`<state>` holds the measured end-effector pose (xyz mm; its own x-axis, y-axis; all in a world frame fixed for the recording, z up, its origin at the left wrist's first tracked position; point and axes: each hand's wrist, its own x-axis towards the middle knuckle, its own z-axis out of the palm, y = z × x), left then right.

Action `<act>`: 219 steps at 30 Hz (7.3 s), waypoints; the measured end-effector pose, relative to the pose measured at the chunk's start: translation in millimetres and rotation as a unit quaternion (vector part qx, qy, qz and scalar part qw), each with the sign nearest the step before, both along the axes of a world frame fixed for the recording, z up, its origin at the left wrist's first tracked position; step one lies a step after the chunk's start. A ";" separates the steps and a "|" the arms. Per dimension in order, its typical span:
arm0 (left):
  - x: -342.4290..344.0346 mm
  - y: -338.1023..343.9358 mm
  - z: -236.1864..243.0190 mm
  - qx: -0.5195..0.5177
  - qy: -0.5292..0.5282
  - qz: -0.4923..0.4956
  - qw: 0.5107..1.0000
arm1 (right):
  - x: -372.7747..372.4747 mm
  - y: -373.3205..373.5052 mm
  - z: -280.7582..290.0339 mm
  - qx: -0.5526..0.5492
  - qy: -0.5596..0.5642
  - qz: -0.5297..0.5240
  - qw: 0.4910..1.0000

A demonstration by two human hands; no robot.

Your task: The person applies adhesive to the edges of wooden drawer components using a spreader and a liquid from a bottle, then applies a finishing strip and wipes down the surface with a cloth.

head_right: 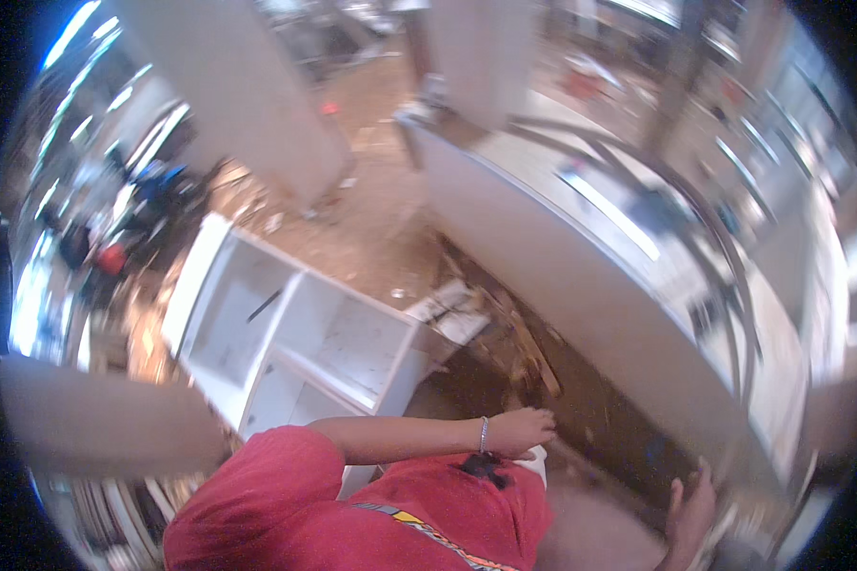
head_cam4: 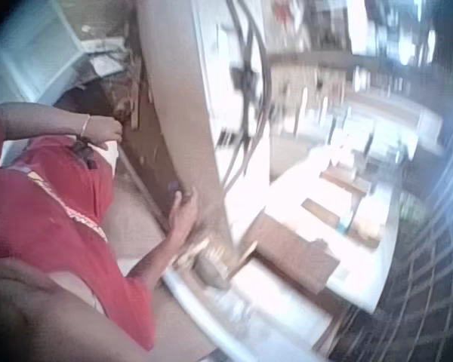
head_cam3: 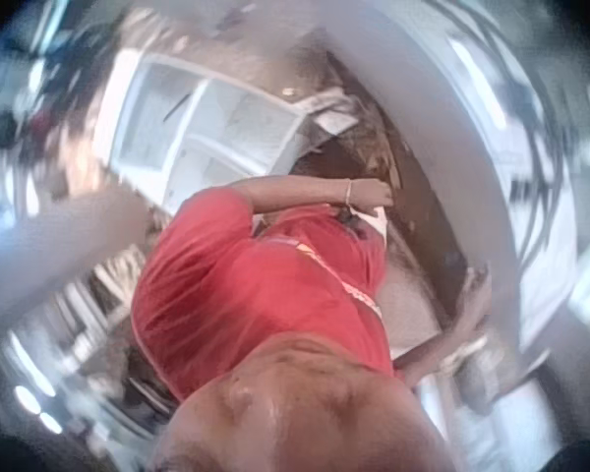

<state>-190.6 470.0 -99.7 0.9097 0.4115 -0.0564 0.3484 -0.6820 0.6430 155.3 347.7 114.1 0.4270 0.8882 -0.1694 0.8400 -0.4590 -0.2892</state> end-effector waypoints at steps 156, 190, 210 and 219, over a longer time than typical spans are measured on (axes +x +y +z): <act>-370.9 -170.4 475.1 0.136 0.208 0.771 0.587 | -609.3 126.9 84.4 -0.223 0.561 0.660 0.447; -335.9 -55.5 337.7 -0.063 -0.186 0.741 0.642 | -541.9 217.2 96.0 0.046 0.460 0.686 0.562; -454.1 -203.5 227.4 -0.341 -0.328 0.359 0.805 | -530.1 -16.0 -17.2 -0.269 0.673 0.324 0.609; -397.8 -221.0 254.9 -0.345 -0.257 0.254 0.866 | -478.1 -120.3 -15.7 -0.206 0.728 0.164 0.634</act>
